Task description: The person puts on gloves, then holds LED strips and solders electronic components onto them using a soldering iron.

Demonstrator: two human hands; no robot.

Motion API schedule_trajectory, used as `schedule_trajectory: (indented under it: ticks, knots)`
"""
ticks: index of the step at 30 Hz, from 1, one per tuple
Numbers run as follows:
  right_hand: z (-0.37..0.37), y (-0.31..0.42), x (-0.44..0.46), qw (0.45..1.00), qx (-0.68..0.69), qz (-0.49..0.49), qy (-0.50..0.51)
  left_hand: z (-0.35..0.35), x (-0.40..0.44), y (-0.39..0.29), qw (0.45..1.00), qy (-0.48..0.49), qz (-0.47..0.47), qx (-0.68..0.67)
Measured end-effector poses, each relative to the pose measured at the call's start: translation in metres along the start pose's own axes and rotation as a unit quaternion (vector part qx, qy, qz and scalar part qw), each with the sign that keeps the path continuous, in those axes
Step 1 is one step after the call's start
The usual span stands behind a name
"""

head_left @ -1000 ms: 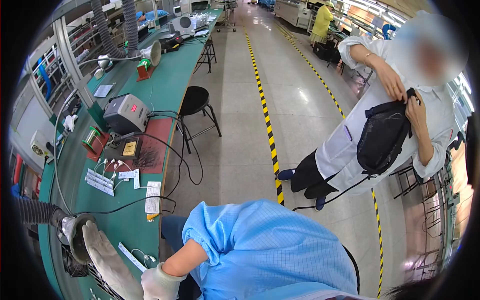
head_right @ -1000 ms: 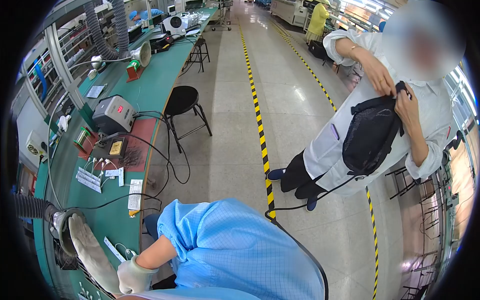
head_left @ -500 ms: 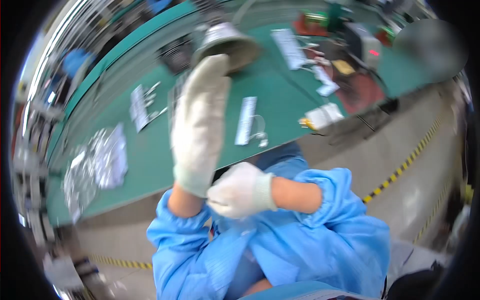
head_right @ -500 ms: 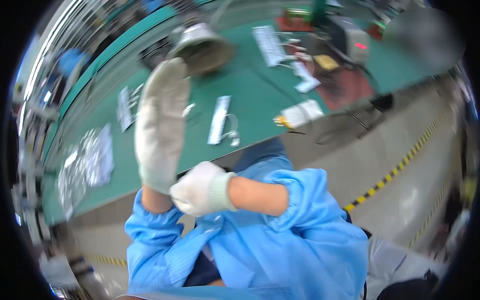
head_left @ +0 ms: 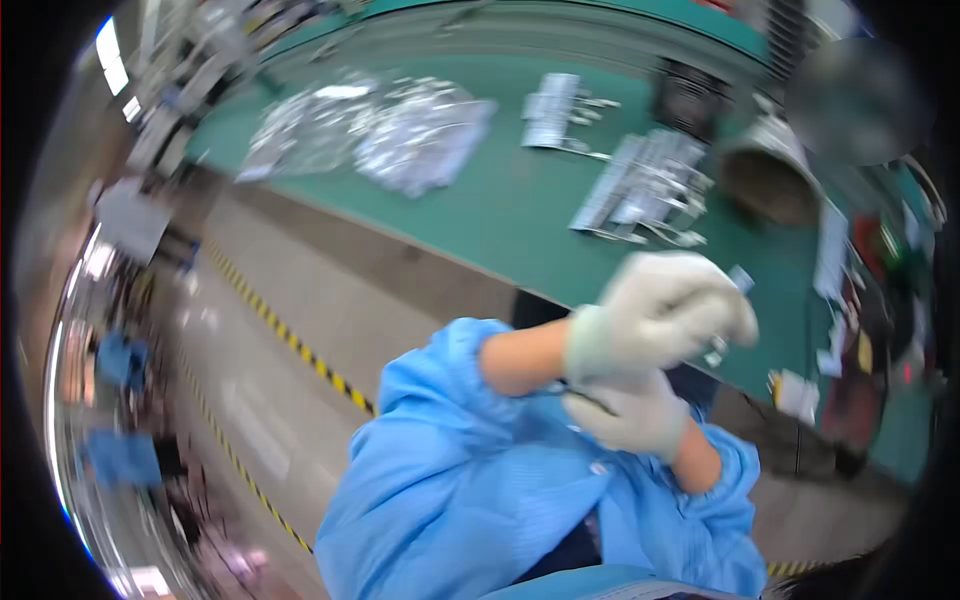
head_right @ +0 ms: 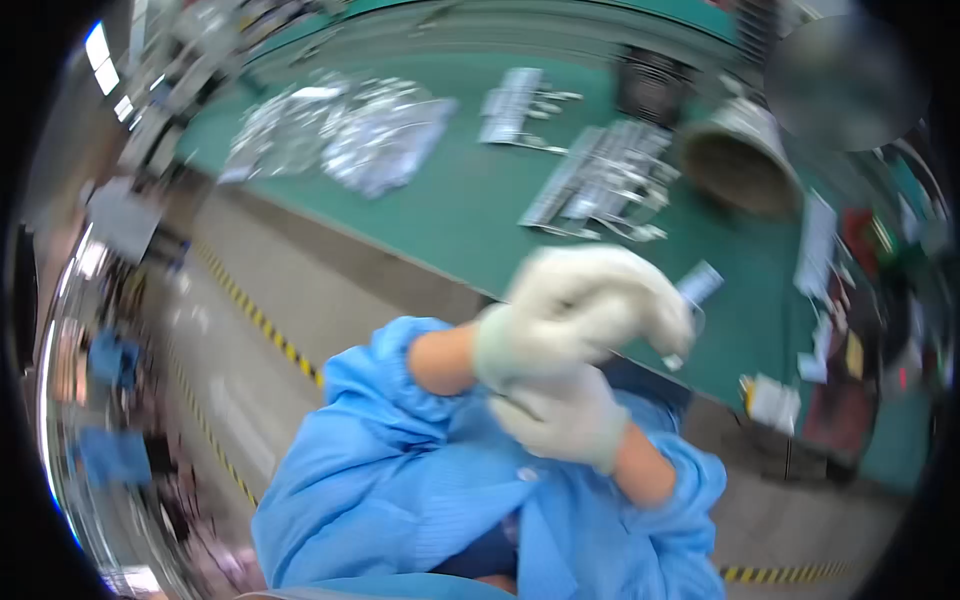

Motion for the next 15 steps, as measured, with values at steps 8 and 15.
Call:
schedule_trajectory:
  ticks: [8,15]
  knots:
    - [0.022,-0.033,-0.05,0.929,0.204,-0.294,-0.09,0.013,-0.013,0.014,0.998,-0.001,0.023,-0.06]
    - [0.029,-0.039,-0.038,0.947,0.174,-0.26,-0.07,0.002,-0.012,0.016,0.928,0.083,-0.112,-0.346]
Point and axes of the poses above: each hand's wrist, its own x-axis towards the middle knuckle, its own z-axis out of the back of the hand, y = z × x, the point moved 8 cm from there along x, towards the middle knuckle, and after that the axes turned 15 degrees about z, right-handed, at the moved point
